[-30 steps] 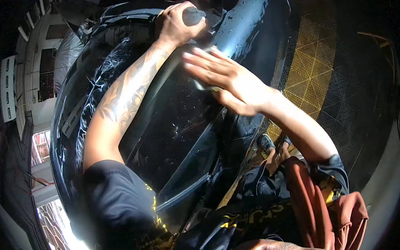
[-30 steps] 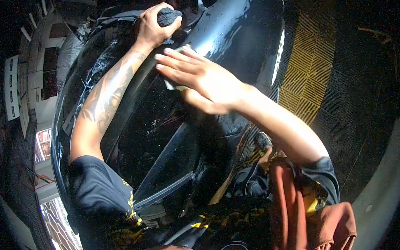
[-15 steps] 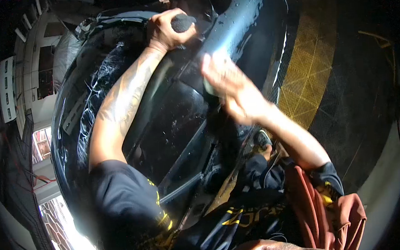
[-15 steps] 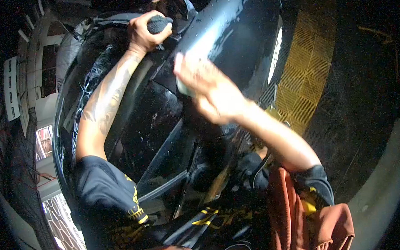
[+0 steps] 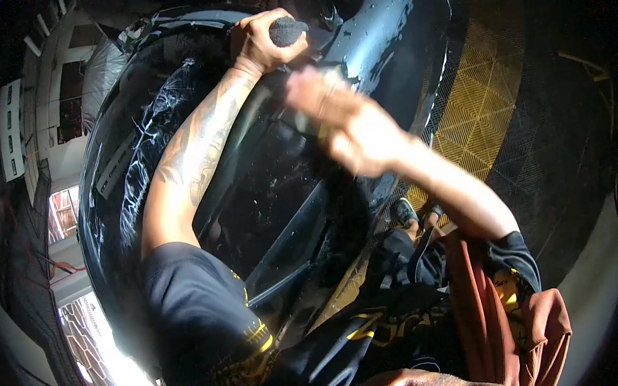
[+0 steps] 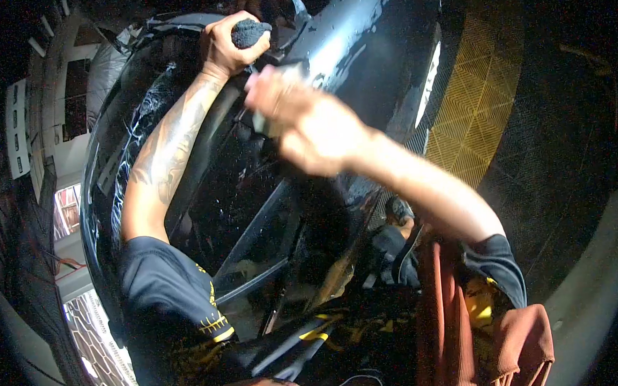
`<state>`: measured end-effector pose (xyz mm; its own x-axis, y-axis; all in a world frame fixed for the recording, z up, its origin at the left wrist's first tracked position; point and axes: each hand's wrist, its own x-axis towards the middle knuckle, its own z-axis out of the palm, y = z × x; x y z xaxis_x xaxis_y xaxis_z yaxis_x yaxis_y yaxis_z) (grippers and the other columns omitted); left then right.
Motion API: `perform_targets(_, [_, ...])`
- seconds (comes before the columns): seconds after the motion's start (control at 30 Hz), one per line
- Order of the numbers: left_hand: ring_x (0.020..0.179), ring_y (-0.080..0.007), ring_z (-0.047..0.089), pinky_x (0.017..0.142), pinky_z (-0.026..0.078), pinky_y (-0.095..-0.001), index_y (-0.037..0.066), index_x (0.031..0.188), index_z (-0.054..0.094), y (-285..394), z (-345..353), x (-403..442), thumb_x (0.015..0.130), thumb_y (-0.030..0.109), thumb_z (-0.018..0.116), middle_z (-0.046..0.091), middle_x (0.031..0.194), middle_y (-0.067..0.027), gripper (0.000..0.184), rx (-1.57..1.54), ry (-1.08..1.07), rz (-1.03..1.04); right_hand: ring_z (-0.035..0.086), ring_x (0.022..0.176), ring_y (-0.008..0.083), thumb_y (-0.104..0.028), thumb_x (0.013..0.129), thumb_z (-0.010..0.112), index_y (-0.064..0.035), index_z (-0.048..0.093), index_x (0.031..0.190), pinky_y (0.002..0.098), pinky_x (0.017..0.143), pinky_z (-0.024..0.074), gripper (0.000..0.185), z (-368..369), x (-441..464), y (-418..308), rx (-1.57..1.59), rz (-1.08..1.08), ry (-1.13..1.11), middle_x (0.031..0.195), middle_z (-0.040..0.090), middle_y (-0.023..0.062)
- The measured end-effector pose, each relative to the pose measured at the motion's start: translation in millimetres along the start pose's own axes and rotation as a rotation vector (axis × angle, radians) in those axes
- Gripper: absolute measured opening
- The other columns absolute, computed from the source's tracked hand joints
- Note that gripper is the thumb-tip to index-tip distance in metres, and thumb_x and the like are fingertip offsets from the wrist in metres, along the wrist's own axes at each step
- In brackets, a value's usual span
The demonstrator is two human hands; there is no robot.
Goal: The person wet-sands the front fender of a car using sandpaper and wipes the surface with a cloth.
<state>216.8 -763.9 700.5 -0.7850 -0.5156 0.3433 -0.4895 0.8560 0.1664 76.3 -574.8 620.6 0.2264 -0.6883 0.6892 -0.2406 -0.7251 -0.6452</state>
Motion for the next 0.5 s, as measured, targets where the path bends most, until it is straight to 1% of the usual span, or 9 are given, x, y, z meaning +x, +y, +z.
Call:
perform_targets(0.07, [0.068,-0.0257,0.071,0.065,0.055,-0.0344,0.008,0.081,0.069,-2.1,1.3,3.6,0.070,0.029,0.081,0.070,0.074,-0.0105,0.026,0.036,-0.003,-0.016,0.032,0.146,0.0397,-0.028,0.084,0.046,0.0057,0.043,0.144,0.0459,0.122,0.0232,0.069,-10.5,1.9,-19.8,-0.043,-0.053,-0.151,0.152,0.040,0.0270])
perform_targets(0.13, [0.065,-0.0239,0.070,0.064,0.055,-0.0337,0.007,0.080,0.069,-5.2,3.2,2.9,0.069,0.026,0.082,0.069,0.071,-0.0107,0.025,-0.003,0.015,0.038,0.032,0.146,0.0403,-0.029,0.084,0.047,0.0061,0.043,0.144,0.0470,0.122,0.0226,0.070,-15.8,3.3,22.1,-0.148,0.044,-0.017,0.152,0.040,0.0268])
perform_targets(0.2, [0.064,-0.0243,0.070,0.063,0.054,-0.0336,0.007,0.080,0.069,-8.5,4.6,3.5,0.069,0.025,0.082,0.069,0.071,-0.0106,0.025,-0.043,0.025,0.063,0.030,0.147,0.0400,-0.032,0.088,0.046,0.0061,0.043,0.144,0.0470,0.123,0.0193,0.068,5.5,-3.1,3.1,-0.049,-0.064,0.021,0.154,0.038,0.0245])
perform_targets(0.27, [0.062,-0.0233,0.068,0.062,0.054,-0.0328,0.007,0.079,0.068,-5.1,3.7,4.2,0.069,0.023,0.082,0.068,0.070,-0.0101,0.024,-0.032,0.038,0.049,0.029,0.148,0.0387,-0.033,0.089,0.045,0.0052,0.042,0.145,0.0463,0.123,0.0184,0.068,2.8,-6.4,-29.6,0.091,-0.074,-0.135,0.155,0.037,0.0227])
perform_targets(0.3, [0.061,-0.0225,0.067,0.062,0.053,-0.0326,0.006,0.079,0.068,-4.8,3.3,5.0,0.070,0.023,0.082,0.068,0.069,-0.0097,0.024,-0.011,0.032,0.063,0.029,0.148,0.0382,-0.032,0.090,0.043,0.0047,0.040,0.147,0.0472,0.123,0.0186,0.067,0.2,-10.1,-9.2,0.109,-0.093,-0.059,0.156,0.036,0.0222])
perform_targets(0.4, [0.062,-0.0190,0.067,0.063,0.053,-0.0320,0.006,0.079,0.067,-2.5,2.1,2.7,0.072,0.023,0.081,0.067,0.069,-0.0092,0.023,-0.017,0.000,0.002,0.027,0.148,0.0392,-0.025,0.089,0.042,0.0042,0.037,0.148,0.0495,0.123,0.0159,0.066,-1.8,-8.5,6.5,-0.004,0.153,0.120,0.159,0.032,0.0201])
perform_targets(0.43, [0.063,-0.0192,0.067,0.063,0.053,-0.0319,0.006,0.079,0.067,-1.3,1.3,3.8,0.072,0.023,0.080,0.067,0.070,-0.0093,0.023,-0.010,0.000,0.010,0.025,0.149,0.0394,-0.021,0.086,0.044,0.0040,0.038,0.148,0.0482,0.123,0.0154,0.067,11.4,-13.1,-11.1,0.023,0.016,0.128,0.159,0.031,0.0203])
perform_targets(0.47, [0.063,-0.0194,0.067,0.063,0.053,-0.0318,0.005,0.079,0.068,-0.4,0.2,5.0,0.072,0.023,0.080,0.067,0.070,-0.0094,0.022,-0.001,-0.002,0.019,0.023,0.150,0.0387,-0.018,0.084,0.045,0.0036,0.039,0.148,0.0468,0.124,0.0158,0.068,8.8,-18.5,-33.7,0.098,0.032,-0.020,0.159,0.030,0.0229])
perform_targets(0.5, [0.064,-0.0202,0.068,0.063,0.053,-0.0321,0.005,0.080,0.068,-0.3,0.2,5.0,0.072,0.023,0.080,0.067,0.071,-0.0098,0.022,0.005,-0.009,0.017,0.024,0.150,0.0381,-0.018,0.083,0.044,0.0033,0.039,0.148,0.0471,0.124,0.0162,0.068,4.2,-20.1,-26.0,0.092,0.016,-0.023,0.159,0.030,0.0235])
